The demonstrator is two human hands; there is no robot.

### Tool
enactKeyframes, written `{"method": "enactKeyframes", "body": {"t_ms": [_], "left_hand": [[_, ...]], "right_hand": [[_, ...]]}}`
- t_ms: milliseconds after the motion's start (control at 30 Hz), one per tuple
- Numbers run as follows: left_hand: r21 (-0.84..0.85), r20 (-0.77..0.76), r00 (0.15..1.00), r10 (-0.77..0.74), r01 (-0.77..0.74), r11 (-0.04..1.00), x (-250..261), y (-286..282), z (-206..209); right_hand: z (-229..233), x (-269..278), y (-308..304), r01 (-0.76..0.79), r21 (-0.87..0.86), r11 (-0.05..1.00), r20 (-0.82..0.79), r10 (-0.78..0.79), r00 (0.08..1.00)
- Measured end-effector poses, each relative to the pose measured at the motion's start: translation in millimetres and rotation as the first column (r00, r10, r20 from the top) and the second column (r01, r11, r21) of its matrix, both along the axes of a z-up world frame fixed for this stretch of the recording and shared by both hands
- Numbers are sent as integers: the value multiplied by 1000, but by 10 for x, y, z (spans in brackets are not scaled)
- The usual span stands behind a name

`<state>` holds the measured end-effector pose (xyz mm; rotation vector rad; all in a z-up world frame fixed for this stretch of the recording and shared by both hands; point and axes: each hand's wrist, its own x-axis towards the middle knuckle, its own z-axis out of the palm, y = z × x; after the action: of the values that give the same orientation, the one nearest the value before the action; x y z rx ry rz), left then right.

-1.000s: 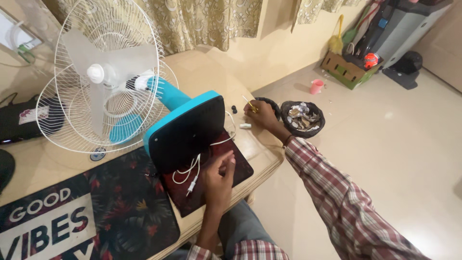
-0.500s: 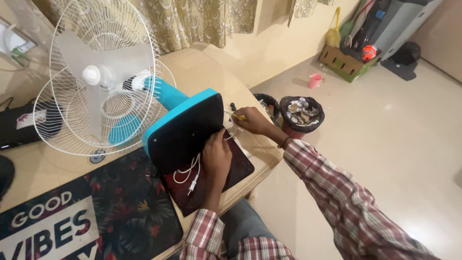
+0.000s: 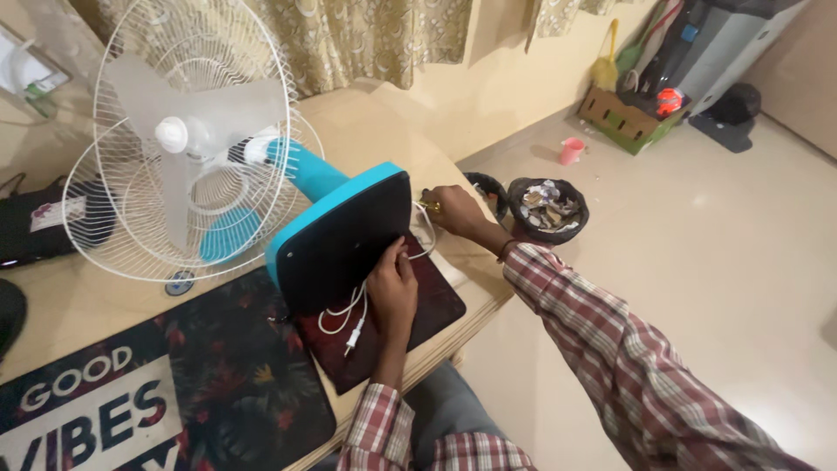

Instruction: The person uses a screwdriver to tighten screws on the back of a small black and blue electronic device. They rotate the device to access different screw locations and continue securing the casing.

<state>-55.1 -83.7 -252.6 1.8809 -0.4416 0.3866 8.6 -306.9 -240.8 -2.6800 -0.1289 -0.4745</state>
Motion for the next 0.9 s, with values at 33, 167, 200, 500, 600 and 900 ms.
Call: {"method": "enactKeyframes", "body": {"t_ms": [33,167,200,500,600,900], "left_hand": [[-20,-11,1000,2,-2,1000,-6,7,1],[-85,-22,1000,14,-16,996,-6,-8,14],[-97,-19,1000,20,-22,995,-5,-7,16],[-152,-15,1000,0,-3,988,9,26,-1],[-171,-27,1000,-1,-4,985,-8,28,-4],[-263,-96,993,-73,45,964,-1,1,-43]], "right_hand": [[-38,16,19,34,14,999,20,-34,999],[-87,120,39,73,43,996,102,-77,992],[-86,146,45,75,30,997,59,-76,995],[-90,225,58,14,-87,996,24,-12,1000],[-24,178,-10,-6,205,979,104,-16,994],[370,-179,-339,82,709,700,-31,-85,996]]}}
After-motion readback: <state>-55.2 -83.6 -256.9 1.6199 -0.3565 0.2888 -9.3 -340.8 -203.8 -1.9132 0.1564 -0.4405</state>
